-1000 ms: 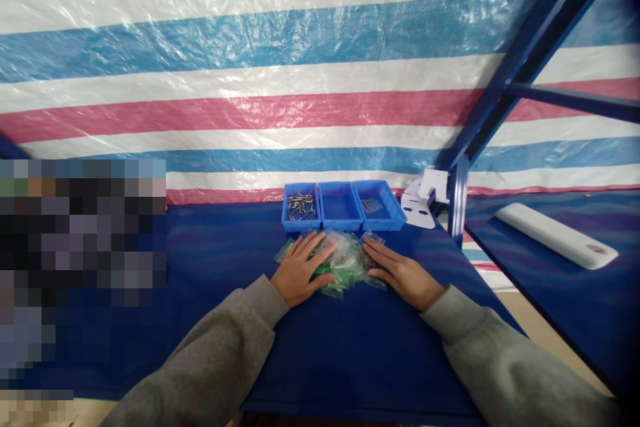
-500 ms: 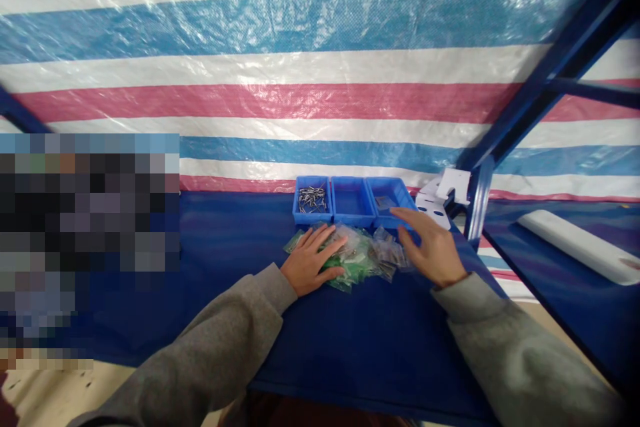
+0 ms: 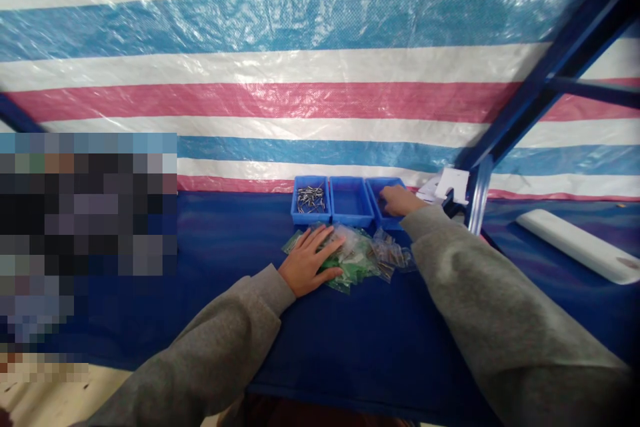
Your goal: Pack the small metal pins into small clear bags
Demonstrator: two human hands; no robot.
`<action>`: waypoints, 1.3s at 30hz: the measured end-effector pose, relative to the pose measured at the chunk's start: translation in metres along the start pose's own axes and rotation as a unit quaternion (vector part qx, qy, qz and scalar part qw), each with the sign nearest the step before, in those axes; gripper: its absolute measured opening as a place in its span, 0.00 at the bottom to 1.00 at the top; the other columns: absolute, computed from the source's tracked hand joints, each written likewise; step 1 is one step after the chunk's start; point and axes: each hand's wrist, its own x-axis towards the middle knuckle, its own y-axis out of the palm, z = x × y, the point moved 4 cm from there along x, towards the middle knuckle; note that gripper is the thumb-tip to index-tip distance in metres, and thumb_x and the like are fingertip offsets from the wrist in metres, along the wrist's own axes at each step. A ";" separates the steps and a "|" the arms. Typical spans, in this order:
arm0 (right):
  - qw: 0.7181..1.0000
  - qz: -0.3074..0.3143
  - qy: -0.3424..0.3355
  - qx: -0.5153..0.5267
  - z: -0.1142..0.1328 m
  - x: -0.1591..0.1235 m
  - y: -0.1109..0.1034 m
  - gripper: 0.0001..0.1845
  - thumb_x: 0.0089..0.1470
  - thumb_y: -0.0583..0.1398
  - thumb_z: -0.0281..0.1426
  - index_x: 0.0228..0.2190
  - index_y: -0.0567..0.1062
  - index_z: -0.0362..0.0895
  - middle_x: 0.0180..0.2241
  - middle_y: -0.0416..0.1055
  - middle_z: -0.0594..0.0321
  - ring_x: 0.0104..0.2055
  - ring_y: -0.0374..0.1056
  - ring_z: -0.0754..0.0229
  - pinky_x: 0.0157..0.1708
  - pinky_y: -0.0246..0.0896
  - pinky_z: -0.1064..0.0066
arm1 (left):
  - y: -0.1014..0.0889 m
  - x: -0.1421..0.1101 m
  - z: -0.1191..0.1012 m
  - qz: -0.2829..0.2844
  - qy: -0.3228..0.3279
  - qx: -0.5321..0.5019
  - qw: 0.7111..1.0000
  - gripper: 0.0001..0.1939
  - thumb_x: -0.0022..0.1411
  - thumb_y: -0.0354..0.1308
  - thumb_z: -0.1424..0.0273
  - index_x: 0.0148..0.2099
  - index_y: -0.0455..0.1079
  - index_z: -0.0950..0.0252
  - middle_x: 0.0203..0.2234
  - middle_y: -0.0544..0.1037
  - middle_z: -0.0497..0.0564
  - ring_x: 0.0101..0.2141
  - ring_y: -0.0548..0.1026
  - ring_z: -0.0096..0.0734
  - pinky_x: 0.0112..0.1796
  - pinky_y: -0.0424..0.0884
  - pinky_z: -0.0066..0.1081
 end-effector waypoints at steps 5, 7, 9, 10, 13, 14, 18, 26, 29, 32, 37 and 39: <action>1.000 -0.016 -0.001 -0.006 0.002 0.000 0.001 0.12 0.43 0.55 0.19 0.32 0.72 0.37 0.36 0.71 0.51 0.41 0.66 0.54 0.39 0.57 0.68 | -0.001 0.000 0.000 -0.001 -0.002 -0.001 1.000 0.30 0.60 0.45 0.54 0.62 0.48 0.57 0.61 0.50 0.53 0.60 0.47 0.41 0.58 0.45 0.47; 1.000 -0.021 -0.003 -0.005 0.002 -0.001 -0.001 0.10 0.44 0.54 0.19 0.30 0.73 0.37 0.34 0.72 0.51 0.39 0.66 0.54 0.39 0.57 0.68 | -0.001 0.000 0.000 -0.001 -0.001 -0.001 1.000 0.30 0.60 0.45 0.54 0.62 0.48 0.58 0.60 0.50 0.54 0.60 0.47 0.42 0.58 0.45 0.47; 0.999 -0.034 0.000 -0.003 0.002 -0.004 -0.008 0.10 0.45 0.54 0.19 0.29 0.74 0.37 0.33 0.72 0.51 0.39 0.66 0.55 0.39 0.57 0.69 | 0.000 0.000 0.001 0.000 0.001 0.001 1.000 0.31 0.60 0.45 0.53 0.62 0.47 0.58 0.61 0.50 0.54 0.60 0.46 0.42 0.58 0.45 0.47; 0.999 -0.047 0.003 0.000 0.003 -0.007 -0.014 0.10 0.46 0.53 0.20 0.29 0.74 0.37 0.33 0.72 0.52 0.39 0.67 0.55 0.39 0.57 0.69 | 0.001 0.001 0.001 0.001 0.002 0.002 1.000 0.31 0.60 0.45 0.53 0.62 0.47 0.58 0.61 0.50 0.54 0.60 0.46 0.42 0.58 0.45 0.47; 0.991 -0.132 0.026 0.023 0.007 -0.027 -0.042 0.11 0.48 0.53 0.23 0.31 0.75 0.38 0.32 0.73 0.53 0.37 0.67 0.54 0.38 0.57 0.67 | 0.001 0.001 0.002 0.002 0.004 0.003 1.000 0.31 0.60 0.45 0.53 0.62 0.47 0.59 0.61 0.49 0.54 0.60 0.46 0.43 0.58 0.45 0.47; 0.983 -0.179 0.027 0.045 0.010 -0.038 -0.054 0.10 0.49 0.53 0.25 0.30 0.75 0.39 0.30 0.73 0.54 0.35 0.68 0.55 0.36 0.58 0.67 | 0.001 0.001 0.002 0.002 0.003 0.003 1.000 0.31 0.60 0.44 0.53 0.62 0.47 0.59 0.61 0.49 0.54 0.60 0.46 0.43 0.58 0.45 0.47; 0.962 -0.218 -0.078 0.147 0.040 -0.085 -0.075 0.11 0.51 0.55 0.34 0.31 0.75 0.44 0.28 0.73 0.61 0.27 0.67 0.59 0.31 0.60 0.68 | 0.001 0.000 0.001 -0.003 0.001 0.005 1.000 0.31 0.60 0.44 0.53 0.62 0.47 0.59 0.61 0.49 0.54 0.61 0.45 0.42 0.58 0.45 0.47; 0.954 -0.201 -0.122 0.184 0.051 -0.147 -0.030 0.15 0.56 0.50 0.34 0.42 0.72 0.46 0.41 0.70 0.58 0.43 0.66 0.56 0.44 0.62 0.64 | 0.000 -0.001 0.001 -0.003 -0.005 0.015 1.000 0.34 0.60 0.42 0.51 0.64 0.42 0.61 0.61 0.47 0.55 0.61 0.42 0.41 0.58 0.44 0.45; 0.968 -0.164 -0.101 0.163 0.044 -0.169 -0.006 0.26 0.54 0.52 0.42 0.54 0.61 0.47 0.53 0.60 0.55 0.55 0.57 0.51 0.52 0.55 0.58 | 0.000 -0.003 0.000 0.001 -0.021 0.023 1.000 0.35 0.59 0.42 0.50 0.64 0.41 0.60 0.62 0.46 0.55 0.61 0.41 0.44 0.57 0.43 0.49; 0.981 -0.101 -0.104 0.130 0.049 -0.181 0.018 0.39 0.52 0.52 0.47 0.60 0.45 0.47 0.61 0.43 0.54 0.62 0.42 0.48 0.56 0.47 0.52 | 0.002 -0.004 -0.002 0.009 -0.048 0.030 0.998 0.36 0.58 0.42 0.48 0.64 0.40 0.57 0.62 0.45 0.54 0.61 0.40 0.48 0.56 0.41 0.54; 0.984 -0.079 -0.111 0.114 0.071 -0.169 0.032 0.44 0.53 0.49 0.50 0.60 0.34 0.46 0.63 0.31 0.54 0.63 0.32 0.48 0.58 0.38 0.48 | 0.006 -0.002 -0.004 0.026 -0.059 0.013 0.998 0.35 0.57 0.42 0.47 0.63 0.40 0.53 0.62 0.44 0.52 0.61 0.38 0.49 0.55 0.39 0.58; 0.983 -0.085 -0.114 0.118 0.078 -0.159 0.032 0.42 0.54 0.48 0.49 0.60 0.34 0.45 0.63 0.30 0.55 0.63 0.31 0.49 0.58 0.39 0.50 | 0.006 -0.001 -0.004 0.026 -0.054 -0.007 0.998 0.35 0.58 0.43 0.49 0.63 0.41 0.55 0.62 0.44 0.52 0.61 0.37 0.47 0.56 0.40 0.56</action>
